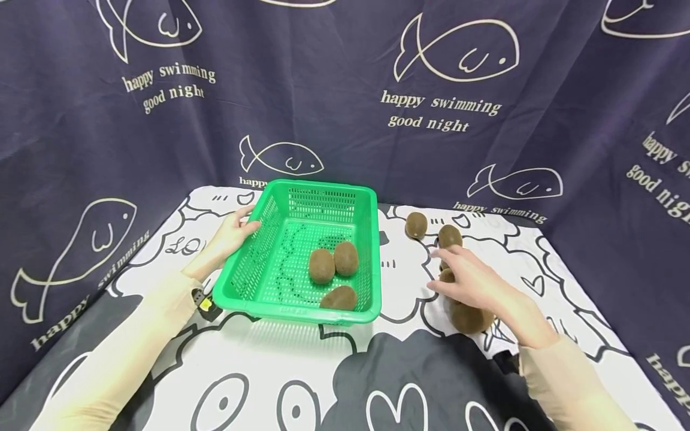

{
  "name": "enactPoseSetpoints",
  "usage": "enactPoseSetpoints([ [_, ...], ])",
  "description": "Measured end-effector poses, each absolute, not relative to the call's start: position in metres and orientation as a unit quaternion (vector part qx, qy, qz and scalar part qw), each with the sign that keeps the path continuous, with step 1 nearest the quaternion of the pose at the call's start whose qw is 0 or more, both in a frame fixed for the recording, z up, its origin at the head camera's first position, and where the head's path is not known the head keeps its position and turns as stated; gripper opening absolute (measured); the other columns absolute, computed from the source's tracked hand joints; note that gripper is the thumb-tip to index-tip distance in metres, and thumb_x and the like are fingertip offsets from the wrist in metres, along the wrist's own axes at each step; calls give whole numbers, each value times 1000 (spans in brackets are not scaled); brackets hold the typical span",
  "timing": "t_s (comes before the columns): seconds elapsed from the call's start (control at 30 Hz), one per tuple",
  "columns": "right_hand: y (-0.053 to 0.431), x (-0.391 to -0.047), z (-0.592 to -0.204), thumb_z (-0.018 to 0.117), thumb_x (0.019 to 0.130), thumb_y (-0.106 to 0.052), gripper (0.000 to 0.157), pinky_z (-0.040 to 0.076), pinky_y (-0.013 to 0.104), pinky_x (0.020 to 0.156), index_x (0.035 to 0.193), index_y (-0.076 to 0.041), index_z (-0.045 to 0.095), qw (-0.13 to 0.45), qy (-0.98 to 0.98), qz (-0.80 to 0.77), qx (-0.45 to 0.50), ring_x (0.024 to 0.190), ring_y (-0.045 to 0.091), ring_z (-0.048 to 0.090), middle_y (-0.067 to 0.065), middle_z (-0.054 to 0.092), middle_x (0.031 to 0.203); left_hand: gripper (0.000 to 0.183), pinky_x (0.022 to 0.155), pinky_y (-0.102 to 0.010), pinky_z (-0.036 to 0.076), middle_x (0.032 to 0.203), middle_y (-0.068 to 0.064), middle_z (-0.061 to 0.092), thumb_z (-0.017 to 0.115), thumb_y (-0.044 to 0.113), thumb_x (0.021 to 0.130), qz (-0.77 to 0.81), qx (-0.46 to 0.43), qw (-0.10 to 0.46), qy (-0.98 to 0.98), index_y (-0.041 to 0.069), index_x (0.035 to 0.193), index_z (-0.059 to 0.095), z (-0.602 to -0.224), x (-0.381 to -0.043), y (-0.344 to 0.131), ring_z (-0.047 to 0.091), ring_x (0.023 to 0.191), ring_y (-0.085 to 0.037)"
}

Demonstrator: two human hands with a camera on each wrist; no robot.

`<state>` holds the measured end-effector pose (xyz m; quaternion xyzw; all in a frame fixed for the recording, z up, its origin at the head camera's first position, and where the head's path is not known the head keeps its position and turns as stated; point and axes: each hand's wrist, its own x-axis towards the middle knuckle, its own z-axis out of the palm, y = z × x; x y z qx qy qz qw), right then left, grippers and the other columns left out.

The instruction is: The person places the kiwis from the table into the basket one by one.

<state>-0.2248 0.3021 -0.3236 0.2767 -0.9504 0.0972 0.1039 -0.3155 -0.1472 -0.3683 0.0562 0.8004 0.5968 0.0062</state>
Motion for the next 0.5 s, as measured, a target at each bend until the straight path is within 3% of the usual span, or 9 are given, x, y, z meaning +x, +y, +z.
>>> enactPoseSetpoints([
  [0.1, 313, -212, -325, 69, 76, -36, 30, 43, 31, 59, 88, -11, 58, 71, -969, 78, 222, 72, 18, 52, 5, 56, 78, 57, 64, -36, 58, 111, -27, 57, 47, 13, 90, 599, 56, 8, 799, 7, 142, 24, -367, -315, -147, 62, 86, -38],
  [0.23, 324, -197, -330, 60, 78, -51, 41, 33, 27, 48, 76, -11, 50, 24, -990, 55, 131, 63, 18, 45, 4, 46, 67, 57, 66, -38, 58, 112, -29, 56, 46, 13, 91, 604, 56, 11, 795, 6, 142, 22, -367, -314, -147, 60, 89, -41],
  [0.5, 332, -179, -353, 53, 72, -69, 71, 38, 45, 43, 91, -1, 48, -10, -998, 48, 34, 65, 36, 53, 28, 47, 86, 57, 66, -41, 58, 111, -30, 56, 46, 12, 91, 612, 56, 15, 789, 6, 142, 21, -367, -312, -146, 60, 88, -43],
])
